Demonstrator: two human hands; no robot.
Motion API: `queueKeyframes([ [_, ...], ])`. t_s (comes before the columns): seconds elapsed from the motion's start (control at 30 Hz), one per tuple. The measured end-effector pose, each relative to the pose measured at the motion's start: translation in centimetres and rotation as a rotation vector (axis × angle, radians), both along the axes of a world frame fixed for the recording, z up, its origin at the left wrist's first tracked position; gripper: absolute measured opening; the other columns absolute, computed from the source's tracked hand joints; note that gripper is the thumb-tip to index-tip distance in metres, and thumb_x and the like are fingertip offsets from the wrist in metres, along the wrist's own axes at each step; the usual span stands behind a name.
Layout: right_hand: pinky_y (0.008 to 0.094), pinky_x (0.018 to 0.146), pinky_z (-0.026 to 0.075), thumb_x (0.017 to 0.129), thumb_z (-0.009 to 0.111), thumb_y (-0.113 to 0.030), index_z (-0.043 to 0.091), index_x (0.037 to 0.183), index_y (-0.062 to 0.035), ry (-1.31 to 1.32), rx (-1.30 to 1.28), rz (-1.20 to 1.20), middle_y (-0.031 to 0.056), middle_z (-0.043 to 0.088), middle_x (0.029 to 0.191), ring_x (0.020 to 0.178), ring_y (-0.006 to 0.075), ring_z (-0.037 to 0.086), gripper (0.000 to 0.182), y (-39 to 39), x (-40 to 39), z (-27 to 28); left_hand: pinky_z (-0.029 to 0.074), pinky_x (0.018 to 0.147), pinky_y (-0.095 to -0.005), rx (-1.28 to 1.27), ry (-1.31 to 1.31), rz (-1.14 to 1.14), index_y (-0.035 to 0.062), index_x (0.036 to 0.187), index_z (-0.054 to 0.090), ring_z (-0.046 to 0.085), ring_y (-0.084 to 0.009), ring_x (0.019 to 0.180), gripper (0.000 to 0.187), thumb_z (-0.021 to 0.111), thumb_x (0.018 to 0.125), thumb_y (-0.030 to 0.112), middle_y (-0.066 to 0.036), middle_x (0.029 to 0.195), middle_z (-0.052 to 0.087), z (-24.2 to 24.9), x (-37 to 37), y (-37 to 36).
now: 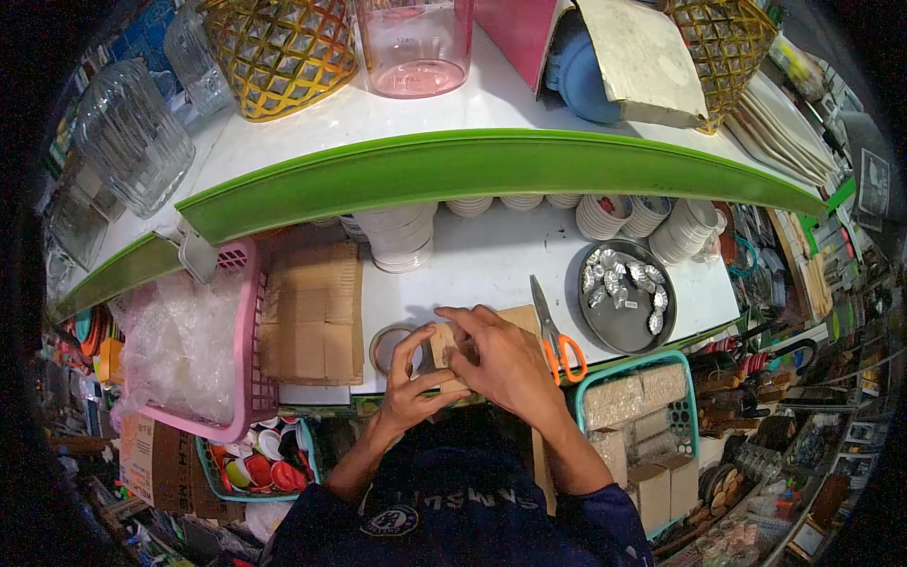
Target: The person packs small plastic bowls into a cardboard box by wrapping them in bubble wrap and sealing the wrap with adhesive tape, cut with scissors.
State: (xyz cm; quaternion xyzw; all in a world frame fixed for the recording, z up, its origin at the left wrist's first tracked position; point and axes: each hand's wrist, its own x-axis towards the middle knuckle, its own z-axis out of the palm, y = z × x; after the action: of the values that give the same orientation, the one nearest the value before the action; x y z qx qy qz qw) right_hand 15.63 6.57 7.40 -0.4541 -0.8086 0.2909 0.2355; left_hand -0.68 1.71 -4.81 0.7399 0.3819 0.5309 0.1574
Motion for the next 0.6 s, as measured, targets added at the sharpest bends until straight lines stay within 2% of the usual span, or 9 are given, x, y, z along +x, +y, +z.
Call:
queueKeyframes([
  [0.3, 0.0342, 0.062, 0.051, 0.084, 0.067, -0.011, 0.061, 0.124, -0.0097, 0.020, -0.015, -0.038, 0.0101, 0.063, 0.087, 0.065, 0.0215, 0.064, 0.041, 0.2, -0.3, -0.3, 0.041, 0.108, -0.0475, -0.003, -0.006, 0.007, 0.0097, 0.095, 0.070, 0.042, -0.0384, 0.130, 0.038, 0.089, 0.062, 0.015, -0.018, 0.138, 0.041, 0.2, 0.1, -0.1],
  [0.37, 0.0394, 0.070, 0.052, 0.087, 0.064, -0.015, 0.059, 0.124, -0.0100, 0.014, -0.067, -0.028, 0.0124, 0.064, 0.091, 0.081, 0.0304, 0.066, 0.037, 0.3, -0.2, 0.2, 0.041, 0.108, -0.0473, -0.040, -0.033, -0.001, 0.0091, 0.104, 0.065, 0.042, -0.0387, 0.131, 0.049, 0.089, 0.062, 0.015, -0.018, 0.138, 0.041, 0.3, 0.1, -0.2],
  [0.4, 0.0394, 0.070, 0.052, 0.087, 0.064, -0.015, 0.059, 0.124, -0.0100, 0.014, -0.067, -0.030, 0.0124, 0.064, 0.091, 0.081, 0.0304, 0.066, 0.037, 0.2, -0.1, 0.3, 0.041, 0.108, -0.0473, -0.040, -0.033, -0.002, 0.0091, 0.104, 0.065, 0.042, -0.0387, 0.131, 0.049, 0.089, 0.062, 0.015, -0.018, 0.138, 0.041, 0.2, 0.2, -0.2],
  [0.47, 0.0396, 0.071, 0.052, 0.085, 0.067, -0.015, 0.058, 0.126, -0.0097, -0.012, -0.085, 0.039, 0.0131, 0.064, 0.096, 0.082, 0.0306, 0.066, 0.042, 0.3, 0.2, 0.3, 0.041, 0.107, -0.0469, -0.058, -0.142, -0.016, 0.0088, 0.115, 0.056, 0.042, -0.0390, 0.132, 0.062, 0.090, 0.063, 0.015, -0.019, 0.138, 0.041, -0.2, 0.3, 0.0],
  [0.6, 0.0405, 0.074, 0.052, 0.082, 0.070, -0.014, 0.056, 0.129, -0.0108, 0.005, -0.078, 0.101, 0.0136, 0.061, 0.103, 0.085, 0.0319, 0.065, 0.049, 0.3, 0.8, 0.5, 0.041, 0.107, -0.0467, -0.062, -0.104, -0.016, 0.0092, 0.121, 0.049, 0.042, -0.0391, 0.132, 0.071, 0.090, 0.063, 0.015, -0.020, 0.138, 0.041, -0.1, 0.1, 0.0],
])
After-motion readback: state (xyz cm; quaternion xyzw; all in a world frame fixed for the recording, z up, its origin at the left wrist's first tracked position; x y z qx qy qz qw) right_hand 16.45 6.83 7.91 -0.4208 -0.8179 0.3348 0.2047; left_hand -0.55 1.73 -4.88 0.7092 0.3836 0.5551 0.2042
